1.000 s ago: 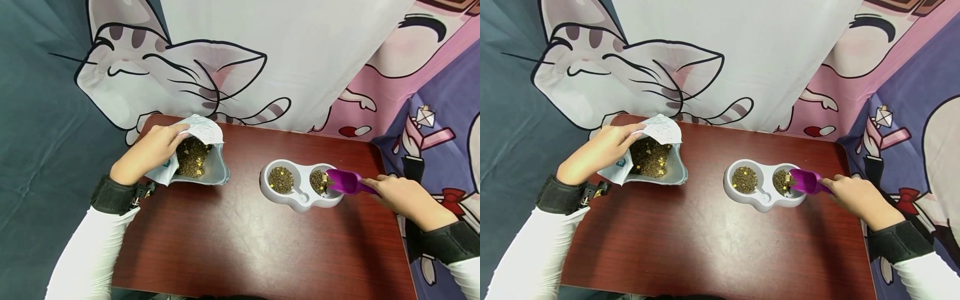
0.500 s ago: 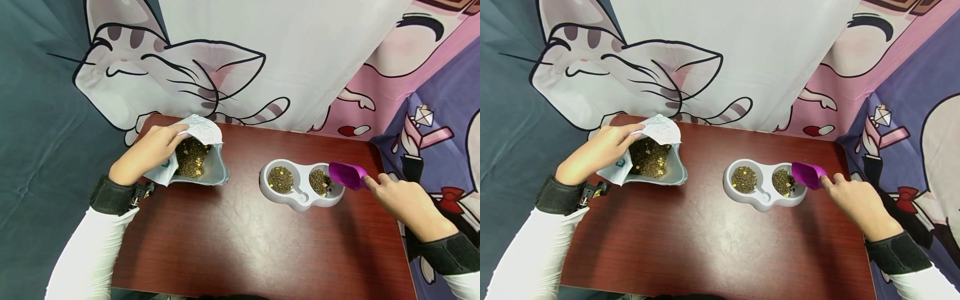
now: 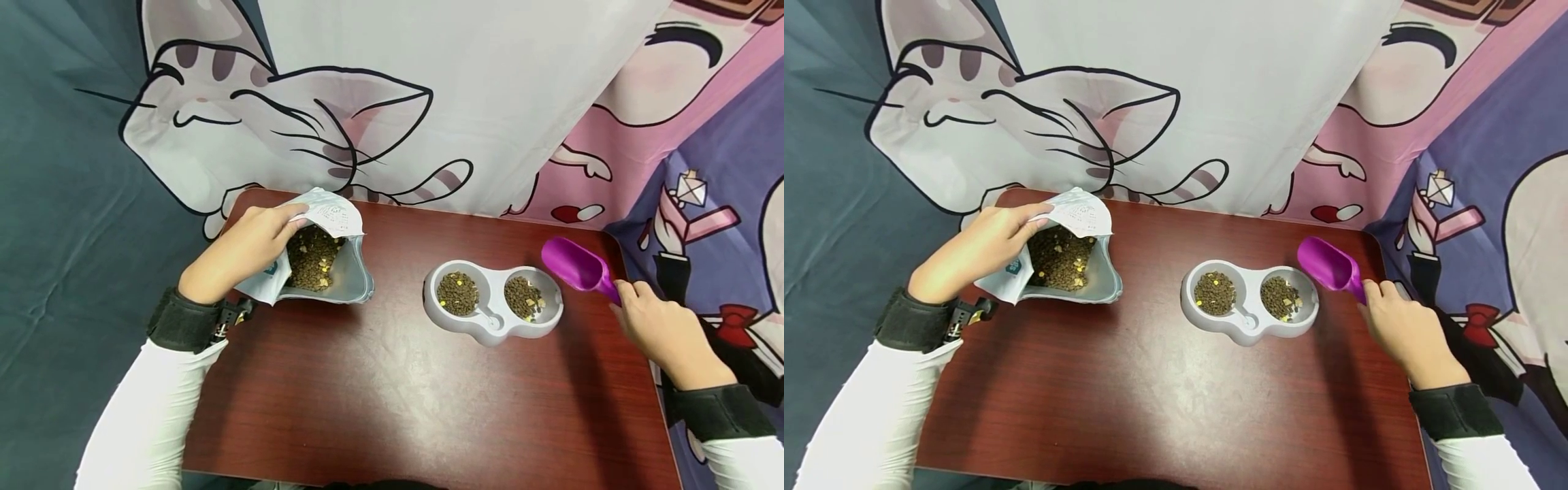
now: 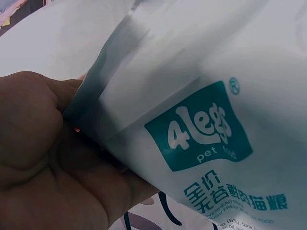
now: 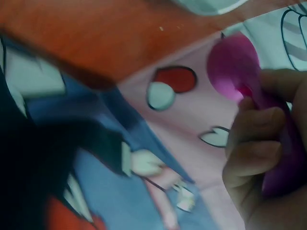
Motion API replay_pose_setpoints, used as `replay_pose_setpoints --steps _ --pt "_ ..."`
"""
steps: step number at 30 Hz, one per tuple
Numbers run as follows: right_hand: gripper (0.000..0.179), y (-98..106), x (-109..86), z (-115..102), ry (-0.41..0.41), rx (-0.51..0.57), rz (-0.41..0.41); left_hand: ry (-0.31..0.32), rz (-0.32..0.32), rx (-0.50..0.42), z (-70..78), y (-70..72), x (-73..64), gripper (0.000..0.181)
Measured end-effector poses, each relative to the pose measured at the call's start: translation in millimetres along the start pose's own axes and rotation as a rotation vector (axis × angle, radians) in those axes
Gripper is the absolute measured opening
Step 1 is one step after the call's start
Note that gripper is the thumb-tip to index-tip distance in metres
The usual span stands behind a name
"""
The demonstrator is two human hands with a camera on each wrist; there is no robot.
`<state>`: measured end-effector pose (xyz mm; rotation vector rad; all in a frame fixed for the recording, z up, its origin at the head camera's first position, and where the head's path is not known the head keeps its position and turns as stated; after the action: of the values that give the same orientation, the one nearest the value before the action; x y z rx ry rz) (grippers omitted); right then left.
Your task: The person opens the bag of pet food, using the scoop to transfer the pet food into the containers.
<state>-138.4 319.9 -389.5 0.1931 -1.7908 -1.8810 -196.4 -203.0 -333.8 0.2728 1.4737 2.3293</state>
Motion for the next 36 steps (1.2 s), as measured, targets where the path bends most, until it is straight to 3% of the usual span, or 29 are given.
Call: replay_pose_setpoints --steps 4,10,16,20,28,36 --pt "0.042 -21 -9.7 9 -0.100 0.073 0.025 0.003 -0.011 -0.007 0.7 -0.7 0.6 0.037" --pt "0.037 -58 -25.4 20 -0.288 0.180 -0.008 0.010 -0.020 -0.015 0.8 -1.0 -0.2 0.039" --pt "0.041 -105 -44.2 35 -0.566 0.407 -0.103 0.009 -0.010 -0.018 1.5 -0.6 -0.3 0.039" --pt "0.044 -130 -56.4 39 -0.704 0.551 -0.071 0.008 0.002 -0.011 1.0 -0.6 -0.4 0.038" --pt "0.045 -159 -75.6 39 -0.893 0.705 0.030 -0.002 0.018 -0.005 1.7 -0.6 -0.1 0.037" --pt "0.046 -175 -82.8 31 -0.987 0.762 0.088 0.005 0.012 -0.011 0.7 -1.1 -0.3 0.037"
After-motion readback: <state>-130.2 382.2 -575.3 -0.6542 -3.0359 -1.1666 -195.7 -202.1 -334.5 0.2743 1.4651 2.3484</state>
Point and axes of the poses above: each hand's wrist, its own x-axis towards the middle knuckle, its own y-axis out of the back of the hand, z = x × y, the point moved 10 cm from there along x, towards the middle knuckle, and after that the axes turned 4 degrees about -z, right-handed, at the moved point
